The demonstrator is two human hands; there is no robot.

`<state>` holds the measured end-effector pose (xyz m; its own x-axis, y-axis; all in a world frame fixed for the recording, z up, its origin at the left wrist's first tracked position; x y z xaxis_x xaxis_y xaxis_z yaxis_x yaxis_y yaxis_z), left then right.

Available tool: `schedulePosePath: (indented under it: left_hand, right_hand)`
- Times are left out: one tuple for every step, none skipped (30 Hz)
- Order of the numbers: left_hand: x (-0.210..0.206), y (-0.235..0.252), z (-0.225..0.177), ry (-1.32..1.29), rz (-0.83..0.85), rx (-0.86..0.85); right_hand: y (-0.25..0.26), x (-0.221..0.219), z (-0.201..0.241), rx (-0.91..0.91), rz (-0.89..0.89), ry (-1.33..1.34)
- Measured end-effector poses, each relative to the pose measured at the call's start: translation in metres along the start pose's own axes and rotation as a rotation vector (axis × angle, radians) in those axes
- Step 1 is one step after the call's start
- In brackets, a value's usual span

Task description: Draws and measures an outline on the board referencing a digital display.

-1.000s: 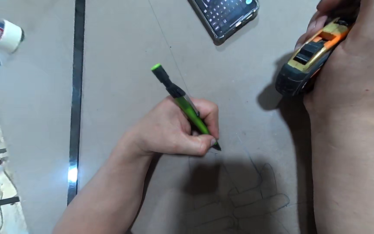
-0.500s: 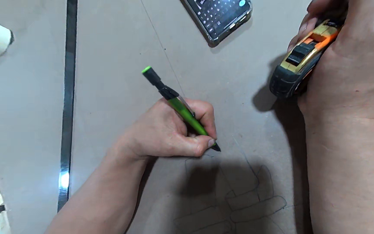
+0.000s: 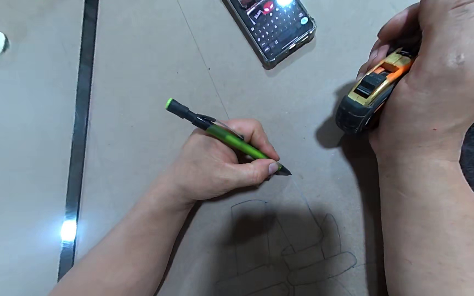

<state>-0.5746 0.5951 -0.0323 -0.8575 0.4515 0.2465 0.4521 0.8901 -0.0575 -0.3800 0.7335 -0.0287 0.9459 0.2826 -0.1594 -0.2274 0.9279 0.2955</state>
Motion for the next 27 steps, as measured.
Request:
schedulePosePath:
  left_hand:
    - [0.0, -0.001, 0.0, -0.004, -0.02, 0.004]
    - [0.0, -0.001, 0.0, -0.004, -0.031, 0.006]
    - [0.0, 0.0, 0.0, -0.001, -0.032, 0.004]
    - [0.0, 0.0, 0.0, 0.005, -0.022, 0.002]
    - [0.0, 0.0, 0.0, 0.012, 0.0, -0.003]
    - [-0.001, 0.001, 0.0, 0.017, 0.038, -0.012]
    - [-0.002, 0.002, -0.001, 0.02, 0.09, -0.022]
    - [-0.004, 0.002, -0.002, 0.022, 0.144, -0.03]
    - [-0.005, 0.003, -0.002, 0.024, 0.192, -0.036]
    - [-0.005, 0.003, -0.002, 0.021, 0.227, -0.032]
    - [-0.006, 0.003, -0.001, 0.018, 0.254, -0.023]
    - [-0.007, 0.002, -0.001, 0.018, 0.275, -0.011]
    - [-0.008, 0.002, 0.0, 0.016, 0.292, 0.002]
    - [-0.008, 0.003, 0.0, 0.013, 0.302, 0.012]
    - [-0.009, 0.003, 0.0, 0.012, 0.313, 0.02]
    - [-0.009, 0.003, 0.001, 0.011, 0.324, 0.024]
    - [-0.009, 0.003, 0.001, 0.011, 0.331, 0.022]
    - [-0.009, 0.003, 0.0, 0.013, 0.336, 0.021]
    - [-0.01, 0.003, 0.0, 0.018, 0.341, 0.02]
    - [-0.01, 0.003, 0.0, 0.019, 0.348, 0.02]
    - [-0.01, 0.003, 0.0, 0.022, 0.355, 0.022]
    - [-0.01, 0.003, 0.0, 0.027, 0.357, 0.027]
    - [-0.01, 0.004, 0.0, 0.028, 0.357, 0.031]
    - [-0.01, 0.004, 0.0, 0.034, 0.357, 0.033]
    - [-0.01, 0.004, 0.0, 0.039, 0.349, 0.031]
    - [-0.009, 0.004, 0.0, 0.04, 0.327, 0.026]
    - [-0.008, 0.003, 0.0, 0.042, 0.291, 0.019]
  right_hand:
    - [0.0, 0.0, 0.0, 0.003, 0.003, -0.002]
    - [0.0, 0.0, 0.0, 0.005, 0.003, 0.001]
    - [0.0, 0.0, 0.0, 0.007, 0.0, 0.005]
    - [0.0, 0.0, 0.0, 0.009, -0.005, 0.01]
    - [0.0, 0.0, 0.0, 0.009, -0.009, 0.012]
    - [0.0, 0.0, 0.0, 0.008, -0.009, 0.01]
    - [0.0, 0.0, 0.0, 0.008, -0.007, 0.009]
    - [0.0, 0.0, 0.0, 0.009, -0.005, 0.007]
    - [0.001, 0.0, 0.0, 0.01, -0.003, -0.001]
    - [0.001, 0.0, 0.0, 0.01, -0.002, -0.01]
    - [0.001, 0.0, 0.0, 0.008, 0.001, -0.018]
    - [0.001, 0.0, -0.001, 0.004, 0.004, -0.024]
    - [0.001, 0.001, -0.002, 0.0, 0.007, -0.025]
    - [0.001, 0.001, -0.003, -0.001, 0.006, -0.024]
    - [0.001, 0.001, -0.003, -0.002, 0.006, -0.023]
    - [0.001, 0.001, -0.004, -0.004, 0.005, -0.023]
    - [0.001, 0.001, -0.004, -0.008, 0.002, -0.021]
    - [0.001, 0.002, -0.004, -0.012, 0.001, -0.019]
    - [0.001, 0.002, -0.004, -0.011, -0.001, -0.016]
    - [0.001, 0.002, -0.003, -0.007, 0.001, -0.017]
    - [0.001, 0.001, -0.003, 0.0, 0.004, -0.016]
    - [0.001, 0.001, -0.002, 0.005, 0.006, -0.013]
    - [0.001, 0.001, -0.002, 0.006, 0.007, -0.01]
    - [0.001, 0.0, -0.001, 0.006, 0.01, -0.006]
    - [0.001, 0.0, -0.001, 0.006, 0.013, 0.0]
    - [0.001, 0.0, -0.001, 0.006, 0.013, 0.001]
    - [0.001, 0.0, -0.002, 0.005, 0.01, 0.0]
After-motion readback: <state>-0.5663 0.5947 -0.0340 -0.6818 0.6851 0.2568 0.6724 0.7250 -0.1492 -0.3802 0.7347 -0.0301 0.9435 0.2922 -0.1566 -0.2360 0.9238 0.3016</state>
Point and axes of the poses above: each hand's wrist, its own y-axis towards the middle knuckle, its own x-axis out of the back of the hand, z = x × y, the point moved 8 cm from there along y, towards the middle knuckle, and after that the axes turned 14 degrees about z, right-handed, at the moved point
